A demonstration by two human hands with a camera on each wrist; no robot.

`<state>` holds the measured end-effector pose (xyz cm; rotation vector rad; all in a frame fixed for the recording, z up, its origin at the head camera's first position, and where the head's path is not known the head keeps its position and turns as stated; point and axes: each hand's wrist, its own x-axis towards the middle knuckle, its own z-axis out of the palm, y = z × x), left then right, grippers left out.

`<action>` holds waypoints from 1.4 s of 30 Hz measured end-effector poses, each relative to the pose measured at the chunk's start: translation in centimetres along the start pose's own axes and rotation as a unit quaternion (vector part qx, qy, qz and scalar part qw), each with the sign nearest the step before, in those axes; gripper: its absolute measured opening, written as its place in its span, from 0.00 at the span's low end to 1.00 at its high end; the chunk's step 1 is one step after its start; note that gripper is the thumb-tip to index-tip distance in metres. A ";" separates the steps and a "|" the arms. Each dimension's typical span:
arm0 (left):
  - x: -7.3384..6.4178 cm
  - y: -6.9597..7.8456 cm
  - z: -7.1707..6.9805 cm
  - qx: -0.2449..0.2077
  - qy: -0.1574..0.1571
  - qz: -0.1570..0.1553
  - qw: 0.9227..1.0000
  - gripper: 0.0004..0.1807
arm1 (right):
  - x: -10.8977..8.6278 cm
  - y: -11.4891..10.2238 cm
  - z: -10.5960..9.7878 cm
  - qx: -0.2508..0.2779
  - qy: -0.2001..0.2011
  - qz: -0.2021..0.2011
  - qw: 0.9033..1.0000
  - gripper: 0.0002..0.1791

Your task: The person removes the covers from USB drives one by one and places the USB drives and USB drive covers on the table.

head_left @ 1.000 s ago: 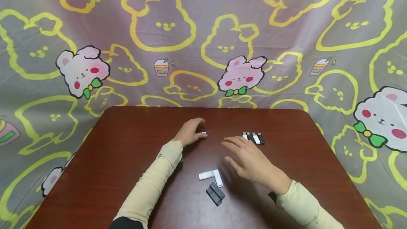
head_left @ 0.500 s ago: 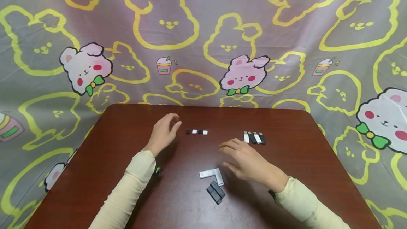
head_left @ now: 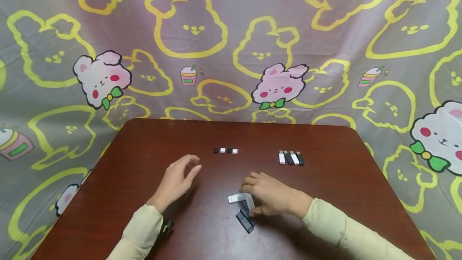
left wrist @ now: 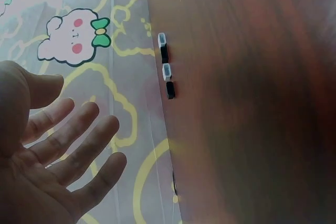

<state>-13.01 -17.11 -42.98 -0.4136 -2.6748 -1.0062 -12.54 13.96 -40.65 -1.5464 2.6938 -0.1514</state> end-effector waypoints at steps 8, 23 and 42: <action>-1.9 0.7 1.2 -0.016 -0.012 0.013 1.000 0.10 | 0.1 -0.7 1.6 -0.038 -0.046 -0.028 0.998 0.46; -2.8 1.4 2.2 -0.052 -0.037 -0.003 0.998 0.08 | -0.2 -1.7 2.9 -0.092 -0.029 -0.088 0.991 0.37; -2.1 2.1 2.0 -0.047 -0.031 0.020 0.998 0.07 | -0.2 -1.5 2.8 -0.067 0.006 -0.068 0.995 0.30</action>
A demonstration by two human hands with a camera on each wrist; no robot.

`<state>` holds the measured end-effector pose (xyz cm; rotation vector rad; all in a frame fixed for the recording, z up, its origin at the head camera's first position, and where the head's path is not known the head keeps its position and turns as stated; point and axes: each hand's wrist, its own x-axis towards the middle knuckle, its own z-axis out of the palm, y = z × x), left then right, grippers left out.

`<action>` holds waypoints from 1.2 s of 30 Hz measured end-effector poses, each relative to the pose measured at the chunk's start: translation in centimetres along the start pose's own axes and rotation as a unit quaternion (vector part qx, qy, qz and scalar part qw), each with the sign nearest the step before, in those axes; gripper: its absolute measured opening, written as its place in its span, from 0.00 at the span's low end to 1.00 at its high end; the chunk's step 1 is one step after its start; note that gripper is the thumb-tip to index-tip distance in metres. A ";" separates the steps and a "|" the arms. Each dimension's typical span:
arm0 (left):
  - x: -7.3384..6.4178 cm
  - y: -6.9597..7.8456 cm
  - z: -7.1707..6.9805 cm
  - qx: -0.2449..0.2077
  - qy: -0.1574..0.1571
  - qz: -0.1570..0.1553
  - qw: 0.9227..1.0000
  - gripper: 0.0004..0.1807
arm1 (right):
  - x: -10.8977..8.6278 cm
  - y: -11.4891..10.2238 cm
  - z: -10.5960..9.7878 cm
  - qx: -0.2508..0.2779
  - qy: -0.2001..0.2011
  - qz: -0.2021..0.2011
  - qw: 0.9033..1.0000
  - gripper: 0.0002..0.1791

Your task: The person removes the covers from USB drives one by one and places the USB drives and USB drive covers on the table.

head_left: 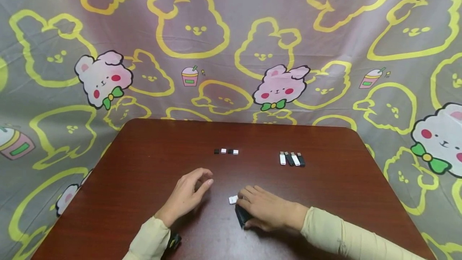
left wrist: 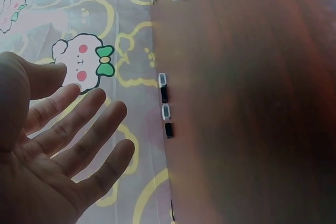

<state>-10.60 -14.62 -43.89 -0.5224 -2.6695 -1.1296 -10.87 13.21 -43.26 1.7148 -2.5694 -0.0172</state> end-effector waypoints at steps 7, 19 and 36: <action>1.1 0.9 0.3 -0.017 -0.007 0.013 1.000 0.07 | 0.1 1.6 -1.6 0.042 0.035 0.059 0.997 0.30; 5.0 4.8 0.8 -0.081 -0.057 0.027 0.995 0.10 | -0.1 3.7 -5.3 0.023 0.125 0.117 0.985 0.32; 6.6 6.6 2.4 -0.131 -0.078 0.013 0.988 0.09 | 0.0 2.8 -6.2 -0.023 0.165 0.113 0.980 0.34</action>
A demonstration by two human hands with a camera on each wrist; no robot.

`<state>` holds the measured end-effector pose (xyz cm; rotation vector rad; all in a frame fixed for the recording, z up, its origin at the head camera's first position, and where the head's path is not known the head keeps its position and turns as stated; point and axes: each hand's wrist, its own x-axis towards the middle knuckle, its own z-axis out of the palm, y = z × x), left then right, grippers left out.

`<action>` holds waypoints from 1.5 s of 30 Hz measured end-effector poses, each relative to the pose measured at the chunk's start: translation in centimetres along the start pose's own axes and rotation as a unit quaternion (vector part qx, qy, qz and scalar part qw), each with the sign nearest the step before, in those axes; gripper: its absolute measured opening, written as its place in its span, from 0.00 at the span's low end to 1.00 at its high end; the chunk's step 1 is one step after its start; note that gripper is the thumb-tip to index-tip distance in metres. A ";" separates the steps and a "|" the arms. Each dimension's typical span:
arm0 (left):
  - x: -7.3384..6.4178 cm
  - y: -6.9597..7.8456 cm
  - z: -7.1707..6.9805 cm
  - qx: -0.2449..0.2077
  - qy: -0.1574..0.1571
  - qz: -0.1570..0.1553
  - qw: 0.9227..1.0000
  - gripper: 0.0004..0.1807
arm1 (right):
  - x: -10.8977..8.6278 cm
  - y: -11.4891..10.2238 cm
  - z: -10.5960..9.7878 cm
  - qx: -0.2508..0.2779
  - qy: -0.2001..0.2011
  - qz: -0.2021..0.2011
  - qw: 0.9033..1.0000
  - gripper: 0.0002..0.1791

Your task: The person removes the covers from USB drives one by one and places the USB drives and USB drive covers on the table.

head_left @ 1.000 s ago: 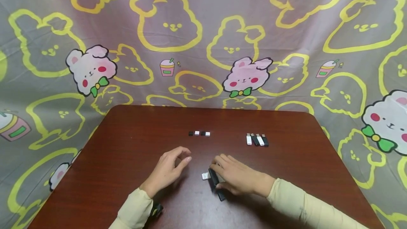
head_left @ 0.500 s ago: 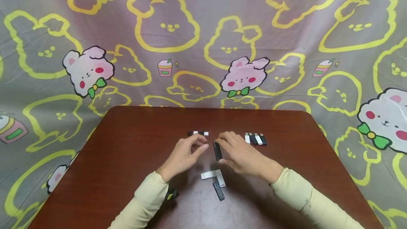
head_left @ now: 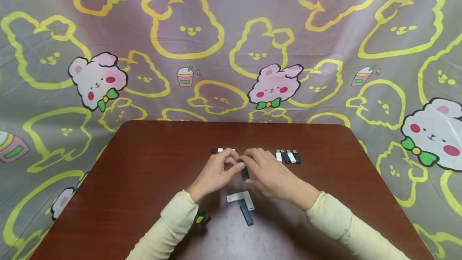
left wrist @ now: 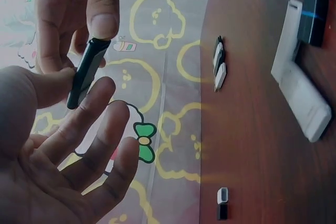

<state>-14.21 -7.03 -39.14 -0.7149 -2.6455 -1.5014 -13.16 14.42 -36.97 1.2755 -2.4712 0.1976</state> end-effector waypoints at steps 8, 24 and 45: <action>-0.3 0.0 0.1 -0.032 -0.005 -0.022 0.999 0.08 | 0.0 -0.5 0.2 -0.020 0.007 -0.003 1.000 0.34; -0.9 1.2 1.0 -0.043 -0.038 -0.026 0.998 0.06 | -1.0 -0.1 1.0 0.387 -0.086 0.156 0.905 0.07; -0.6 0.8 0.7 -0.047 -0.096 0.028 0.994 0.05 | -1.3 0.5 1.2 0.433 -0.107 0.108 0.888 0.09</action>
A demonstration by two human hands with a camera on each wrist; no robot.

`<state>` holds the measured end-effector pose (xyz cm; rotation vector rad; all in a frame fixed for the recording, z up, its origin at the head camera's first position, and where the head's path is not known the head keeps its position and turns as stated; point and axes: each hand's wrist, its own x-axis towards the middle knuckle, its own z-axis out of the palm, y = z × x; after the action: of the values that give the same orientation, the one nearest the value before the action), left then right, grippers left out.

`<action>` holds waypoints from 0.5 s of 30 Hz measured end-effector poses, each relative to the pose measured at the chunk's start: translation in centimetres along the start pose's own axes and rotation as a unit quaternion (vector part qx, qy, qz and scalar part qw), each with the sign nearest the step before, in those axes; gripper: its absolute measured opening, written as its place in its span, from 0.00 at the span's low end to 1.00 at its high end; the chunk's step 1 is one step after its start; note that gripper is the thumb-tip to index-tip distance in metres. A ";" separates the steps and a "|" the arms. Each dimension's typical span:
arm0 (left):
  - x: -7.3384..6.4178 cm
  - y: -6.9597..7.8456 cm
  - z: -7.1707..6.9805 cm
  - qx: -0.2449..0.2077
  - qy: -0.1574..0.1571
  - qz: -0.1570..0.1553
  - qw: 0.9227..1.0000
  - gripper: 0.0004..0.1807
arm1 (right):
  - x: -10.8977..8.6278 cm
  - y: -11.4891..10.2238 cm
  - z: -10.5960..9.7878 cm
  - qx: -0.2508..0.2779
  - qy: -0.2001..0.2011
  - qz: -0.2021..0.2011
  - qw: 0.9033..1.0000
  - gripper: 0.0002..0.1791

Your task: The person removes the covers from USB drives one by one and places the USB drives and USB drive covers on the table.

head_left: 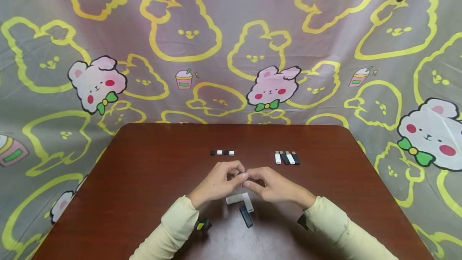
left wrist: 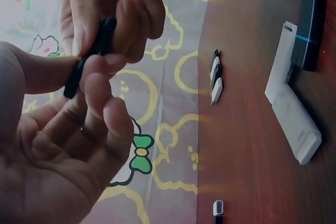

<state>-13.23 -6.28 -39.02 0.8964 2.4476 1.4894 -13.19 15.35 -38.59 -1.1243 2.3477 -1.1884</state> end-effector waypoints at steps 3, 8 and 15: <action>-0.1 -0.1 -0.2 -0.032 -0.015 -0.011 0.999 0.06 | 0.0 0.1 0.1 0.016 -0.010 -0.005 1.000 0.10; -0.2 -0.1 -0.4 -0.065 -0.037 -0.026 0.997 0.05 | -0.2 0.3 -0.1 0.024 -0.021 -0.030 0.999 0.11; 0.0 -0.2 -0.3 -0.077 -0.035 -0.020 0.996 0.05 | -0.4 0.1 -0.5 0.023 -0.029 -0.023 0.999 0.11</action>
<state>-13.37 -6.55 -39.02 0.8493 2.2514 1.5795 -13.30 15.95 -38.34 -1.1875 2.2512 -1.2031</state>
